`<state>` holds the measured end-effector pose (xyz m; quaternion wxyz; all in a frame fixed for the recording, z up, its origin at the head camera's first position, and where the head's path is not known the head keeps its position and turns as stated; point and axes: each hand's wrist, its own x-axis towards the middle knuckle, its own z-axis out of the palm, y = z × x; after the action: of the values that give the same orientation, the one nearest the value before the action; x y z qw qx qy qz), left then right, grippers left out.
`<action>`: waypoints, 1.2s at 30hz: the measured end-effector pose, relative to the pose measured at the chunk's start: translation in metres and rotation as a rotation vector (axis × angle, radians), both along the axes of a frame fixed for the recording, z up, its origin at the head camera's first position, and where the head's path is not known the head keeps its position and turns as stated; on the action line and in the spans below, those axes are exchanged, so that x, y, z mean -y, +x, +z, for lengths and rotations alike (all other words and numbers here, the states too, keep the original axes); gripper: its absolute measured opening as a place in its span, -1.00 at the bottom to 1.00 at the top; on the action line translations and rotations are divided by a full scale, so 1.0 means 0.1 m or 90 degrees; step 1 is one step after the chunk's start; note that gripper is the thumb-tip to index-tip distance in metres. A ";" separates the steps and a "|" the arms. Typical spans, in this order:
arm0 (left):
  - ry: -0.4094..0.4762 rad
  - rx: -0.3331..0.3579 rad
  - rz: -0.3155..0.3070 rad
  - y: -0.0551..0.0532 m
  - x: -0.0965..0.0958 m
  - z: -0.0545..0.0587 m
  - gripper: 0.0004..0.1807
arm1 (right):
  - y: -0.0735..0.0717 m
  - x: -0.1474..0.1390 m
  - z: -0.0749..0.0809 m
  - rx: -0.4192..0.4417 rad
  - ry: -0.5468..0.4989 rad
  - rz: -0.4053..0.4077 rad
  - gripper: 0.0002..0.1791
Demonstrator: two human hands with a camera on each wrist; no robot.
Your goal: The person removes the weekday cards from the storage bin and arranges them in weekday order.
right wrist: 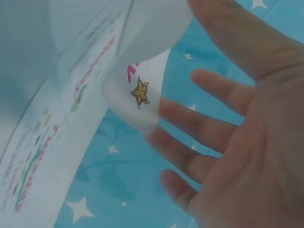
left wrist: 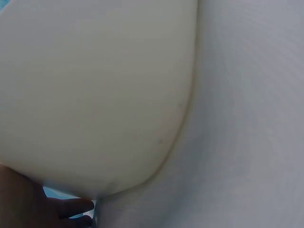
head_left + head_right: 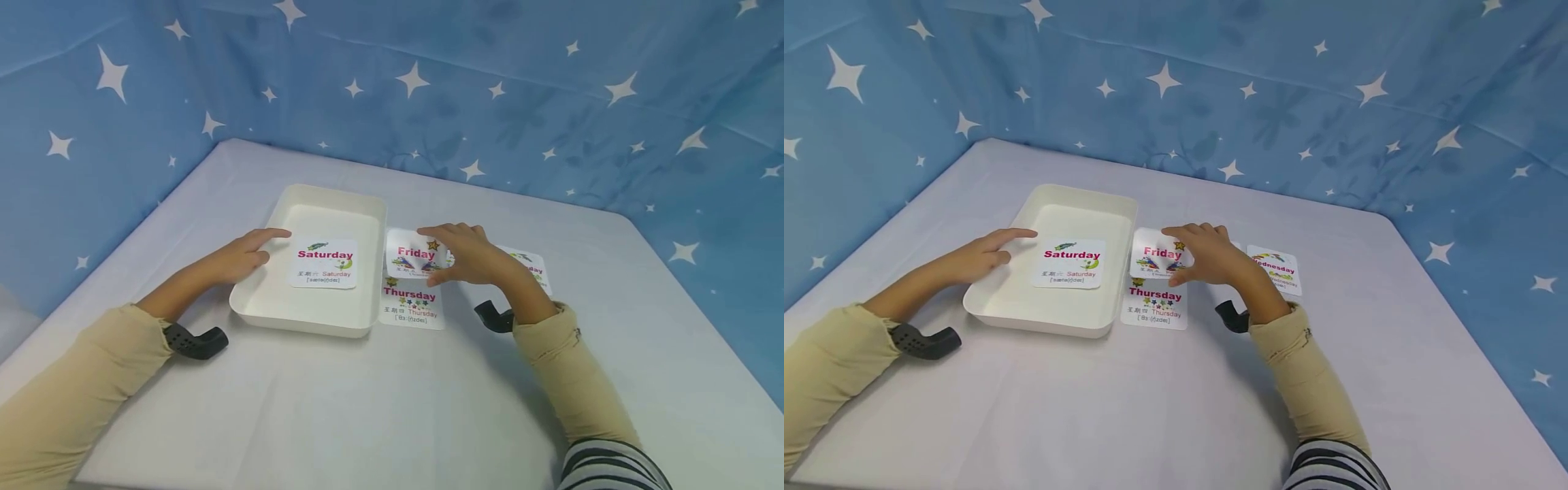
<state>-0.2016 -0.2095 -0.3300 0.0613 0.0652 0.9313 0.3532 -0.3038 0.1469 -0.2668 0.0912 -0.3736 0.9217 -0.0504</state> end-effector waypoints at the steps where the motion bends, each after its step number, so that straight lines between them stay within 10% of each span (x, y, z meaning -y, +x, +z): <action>1: 0.000 0.000 -0.001 0.00 0.00 0.00 -0.42 | 0.01 -0.05 -0.01 -0.002 0.001 -0.004 0.00; 20: -0.006 -0.002 -0.005 0.02 0.02 0.05 -0.41 | 0.19 -0.80 -0.08 -0.016 0.069 -0.056 -0.07; 36: 0.008 0.001 -0.007 0.01 -0.02 0.03 -0.42 | 0.20 -0.88 -0.10 0.022 0.088 -0.024 -0.14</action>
<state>-0.2008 -0.2073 -0.3267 0.0636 0.0704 0.9286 0.3587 -0.2839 0.2352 -0.2771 0.1314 -0.3481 0.9282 0.0054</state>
